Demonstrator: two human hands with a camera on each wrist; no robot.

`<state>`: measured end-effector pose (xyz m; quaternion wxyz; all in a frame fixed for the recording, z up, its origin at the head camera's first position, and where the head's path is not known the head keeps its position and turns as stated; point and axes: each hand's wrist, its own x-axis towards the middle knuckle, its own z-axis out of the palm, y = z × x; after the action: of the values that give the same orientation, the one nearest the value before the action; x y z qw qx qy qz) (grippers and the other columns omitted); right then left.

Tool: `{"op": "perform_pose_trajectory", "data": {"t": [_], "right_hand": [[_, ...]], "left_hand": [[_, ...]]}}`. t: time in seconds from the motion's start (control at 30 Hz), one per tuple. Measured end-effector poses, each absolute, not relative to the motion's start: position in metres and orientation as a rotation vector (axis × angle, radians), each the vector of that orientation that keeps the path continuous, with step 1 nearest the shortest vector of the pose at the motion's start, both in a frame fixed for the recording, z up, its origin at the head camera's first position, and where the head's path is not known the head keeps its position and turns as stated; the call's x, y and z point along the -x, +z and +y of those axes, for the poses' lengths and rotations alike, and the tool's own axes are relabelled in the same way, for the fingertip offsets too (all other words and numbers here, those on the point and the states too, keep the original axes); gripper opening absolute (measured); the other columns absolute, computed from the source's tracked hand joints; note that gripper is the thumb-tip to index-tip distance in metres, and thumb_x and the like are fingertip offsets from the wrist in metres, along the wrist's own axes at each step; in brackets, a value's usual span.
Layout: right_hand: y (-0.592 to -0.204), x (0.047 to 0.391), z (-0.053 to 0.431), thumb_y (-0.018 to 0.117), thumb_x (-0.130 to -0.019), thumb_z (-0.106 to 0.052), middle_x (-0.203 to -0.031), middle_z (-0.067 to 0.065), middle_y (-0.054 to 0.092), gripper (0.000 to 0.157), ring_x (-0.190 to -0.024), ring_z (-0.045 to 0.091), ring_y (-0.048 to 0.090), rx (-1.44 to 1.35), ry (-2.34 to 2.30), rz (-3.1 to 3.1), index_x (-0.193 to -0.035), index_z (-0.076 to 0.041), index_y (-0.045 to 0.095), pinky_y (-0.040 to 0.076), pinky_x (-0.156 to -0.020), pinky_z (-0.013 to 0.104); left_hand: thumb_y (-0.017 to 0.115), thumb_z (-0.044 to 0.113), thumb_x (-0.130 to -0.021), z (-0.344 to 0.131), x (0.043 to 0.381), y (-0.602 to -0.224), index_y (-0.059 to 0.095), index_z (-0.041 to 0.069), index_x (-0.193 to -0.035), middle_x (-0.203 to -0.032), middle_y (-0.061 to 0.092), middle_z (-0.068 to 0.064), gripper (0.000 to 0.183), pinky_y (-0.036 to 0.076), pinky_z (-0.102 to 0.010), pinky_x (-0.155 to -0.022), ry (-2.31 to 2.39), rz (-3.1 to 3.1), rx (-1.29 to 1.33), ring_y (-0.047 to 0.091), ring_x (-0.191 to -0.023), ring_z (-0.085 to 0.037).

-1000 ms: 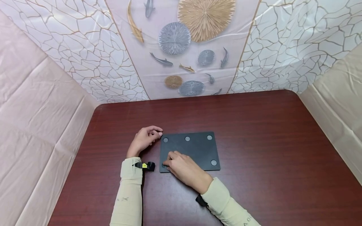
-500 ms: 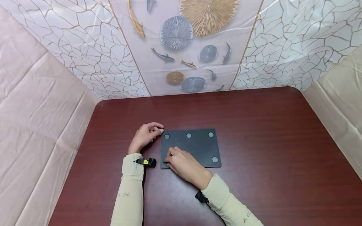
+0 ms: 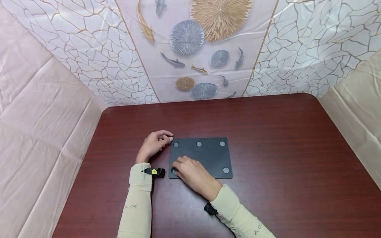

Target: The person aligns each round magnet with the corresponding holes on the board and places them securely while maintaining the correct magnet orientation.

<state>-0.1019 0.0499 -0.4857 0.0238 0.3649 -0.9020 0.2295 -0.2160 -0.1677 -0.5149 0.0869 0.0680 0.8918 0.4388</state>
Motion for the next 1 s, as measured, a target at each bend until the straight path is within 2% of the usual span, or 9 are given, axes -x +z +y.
{"op": "perform_pose_trajectory", "data": {"t": [0.27,0.37,0.53,0.77,1.0], "right_hand": [[-0.4873,0.1027,0.0457,0.081,-0.095,-0.018,-0.102,-0.003,0.068,0.015,-0.094,0.015,0.064,-1.016,0.730,-2.814,-0.109,-0.015,0.077,0.058,-0.076,0.035],[-0.4876,0.1041,0.0436,0.082,-0.095,-0.021,-0.094,-0.005,0.066,0.011,-0.086,0.013,0.061,-0.957,0.736,-2.854,-0.100,-0.016,0.074,0.056,-0.071,0.032],[-0.4883,0.1068,0.0413,0.082,-0.095,-0.022,-0.079,-0.010,0.057,0.017,-0.074,0.008,0.052,-0.853,0.819,-2.934,-0.088,-0.018,0.067,0.049,-0.066,0.027],[-0.4872,0.1062,0.0428,0.082,-0.095,-0.023,-0.076,-0.011,0.052,0.019,-0.073,0.007,0.048,-0.819,0.861,-2.975,-0.087,-0.020,0.065,0.046,-0.067,0.027],[-0.4860,0.1051,0.0451,0.080,-0.097,-0.022,-0.078,-0.010,0.054,0.018,-0.073,0.008,0.049,-0.869,0.878,-2.949,-0.088,-0.019,0.064,0.047,-0.067,0.027]], "left_hand": [[0.072,0.036,-0.102,-0.1682,0.2165,-0.5144,0.077,0.029,-0.112,-0.078,0.071,0.005,0.014,0.048,-0.038,-0.073,1.305,2.662,-0.203,0.064,-0.062,-0.018],[0.072,0.036,-0.102,-0.1686,0.2165,-0.5150,0.077,0.028,-0.113,-0.081,0.072,0.006,0.014,0.049,-0.037,-0.070,1.314,2.654,-0.198,0.064,-0.064,-0.018],[0.071,0.035,-0.102,-0.1684,0.2163,-0.5145,0.077,0.028,-0.113,-0.084,0.072,0.007,0.014,0.049,-0.036,-0.070,1.327,2.652,-0.193,0.064,-0.065,-0.018],[0.071,0.036,-0.102,-0.1666,0.2151,-0.5146,0.077,0.029,-0.113,-0.080,0.072,0.005,0.014,0.047,-0.039,-0.076,1.330,2.652,-0.196,0.065,-0.066,-0.019],[0.072,0.035,-0.102,-0.1662,0.2125,-0.5148,0.077,0.028,-0.110,-0.082,0.072,0.007,0.012,0.048,-0.038,-0.072,1.349,2.660,-0.211,0.065,-0.066,-0.018]]}}
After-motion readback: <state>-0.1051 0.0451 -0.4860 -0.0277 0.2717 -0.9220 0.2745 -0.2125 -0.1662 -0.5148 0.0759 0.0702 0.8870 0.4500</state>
